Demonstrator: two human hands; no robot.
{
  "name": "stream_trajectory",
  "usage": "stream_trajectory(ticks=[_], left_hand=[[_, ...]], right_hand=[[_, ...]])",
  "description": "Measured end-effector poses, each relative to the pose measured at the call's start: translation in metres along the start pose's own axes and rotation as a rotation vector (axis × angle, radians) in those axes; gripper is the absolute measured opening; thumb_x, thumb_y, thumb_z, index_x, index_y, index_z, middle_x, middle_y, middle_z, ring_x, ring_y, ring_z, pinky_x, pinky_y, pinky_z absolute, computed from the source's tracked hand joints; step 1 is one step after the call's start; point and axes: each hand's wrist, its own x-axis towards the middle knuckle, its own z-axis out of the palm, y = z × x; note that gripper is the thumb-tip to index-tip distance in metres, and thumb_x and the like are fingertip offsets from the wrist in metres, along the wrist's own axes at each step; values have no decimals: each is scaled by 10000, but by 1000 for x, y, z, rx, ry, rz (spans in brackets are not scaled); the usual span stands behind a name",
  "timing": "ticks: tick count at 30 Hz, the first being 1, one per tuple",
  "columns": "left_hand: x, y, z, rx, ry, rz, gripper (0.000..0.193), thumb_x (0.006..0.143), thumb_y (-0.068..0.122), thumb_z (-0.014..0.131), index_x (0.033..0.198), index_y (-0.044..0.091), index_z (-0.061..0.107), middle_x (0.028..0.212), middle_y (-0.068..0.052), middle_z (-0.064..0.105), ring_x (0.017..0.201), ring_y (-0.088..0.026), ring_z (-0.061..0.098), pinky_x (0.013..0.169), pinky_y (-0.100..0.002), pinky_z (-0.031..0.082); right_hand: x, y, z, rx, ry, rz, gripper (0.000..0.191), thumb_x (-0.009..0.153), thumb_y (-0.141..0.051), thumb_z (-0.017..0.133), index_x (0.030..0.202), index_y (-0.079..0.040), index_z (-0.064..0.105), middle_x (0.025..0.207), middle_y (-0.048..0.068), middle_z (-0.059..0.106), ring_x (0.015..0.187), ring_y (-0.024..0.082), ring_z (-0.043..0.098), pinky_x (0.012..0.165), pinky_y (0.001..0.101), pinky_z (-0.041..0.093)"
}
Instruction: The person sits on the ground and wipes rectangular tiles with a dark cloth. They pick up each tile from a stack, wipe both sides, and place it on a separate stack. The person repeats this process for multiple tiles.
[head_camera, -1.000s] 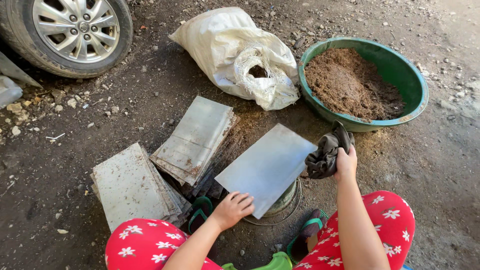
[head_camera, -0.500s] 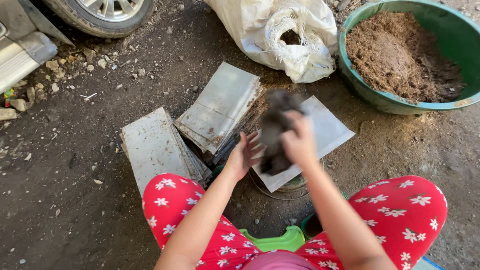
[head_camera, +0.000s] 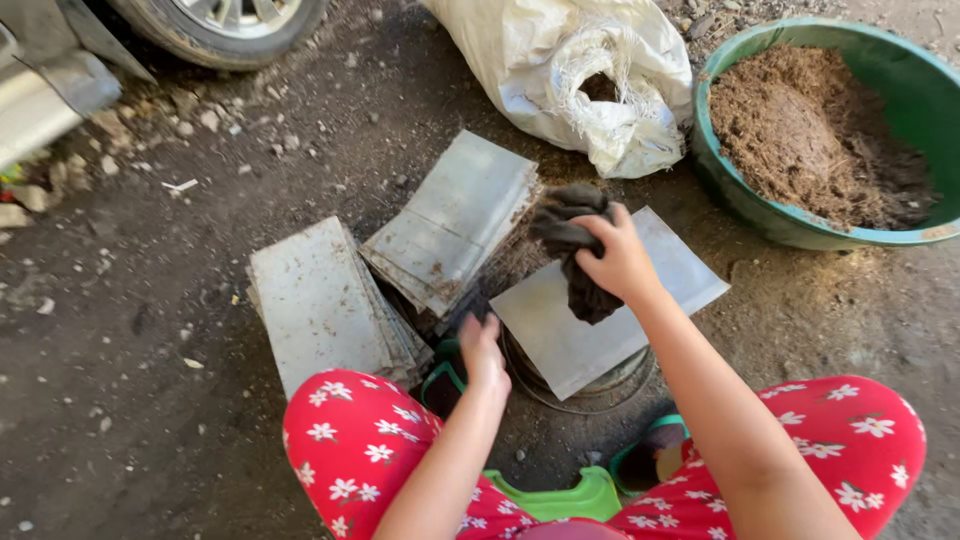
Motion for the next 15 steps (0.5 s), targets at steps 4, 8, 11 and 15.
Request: stream_trajectory(ticks=[4, 8, 11, 15], left_hand=[[12, -90, 0, 76, -116, -356, 433, 940, 314, 681, 1330, 148, 592, 1221, -55, 649, 1094, -247, 597, 957, -479, 452], [34, -118, -8, 124, -144, -179, 184, 1003, 175, 633, 1128, 42, 614, 994, -102, 624, 848, -281, 521, 666, -463, 421], [42, -116, -21, -29, -78, -149, 177, 1027, 146, 559, 1088, -16, 598, 980, -80, 655, 889, -233, 579, 714, -411, 494], [37, -101, -41, 86, -136, 12, 200, 977, 113, 598, 1116, -7, 677, 1006, -56, 730, 923, -172, 641, 815, -334, 522]], right_hand=[[-20, -11, 29, 43, -362, -46, 454, 748, -134, 702, 1200, -174, 686, 1291, 206, 551, 1236, 428, 549, 1066, 438, 466], [-72, -46, 94, -508, -502, -7, 610, 646, -239, 811, 1237, -361, 723, 1592, 107, 403, 1426, 438, 341, 978, 761, 337], [-86, -35, 120, -485, -267, 0, 595, 603, -197, 803, 1172, -369, 768, 1597, 111, 423, 1386, 434, 333, 901, 822, 333], [-91, 47, 77, -533, -64, 105, 416, 671, -168, 762, 1067, -294, 788, 1517, 107, 483, 1375, 396, 433, 979, 670, 428]])
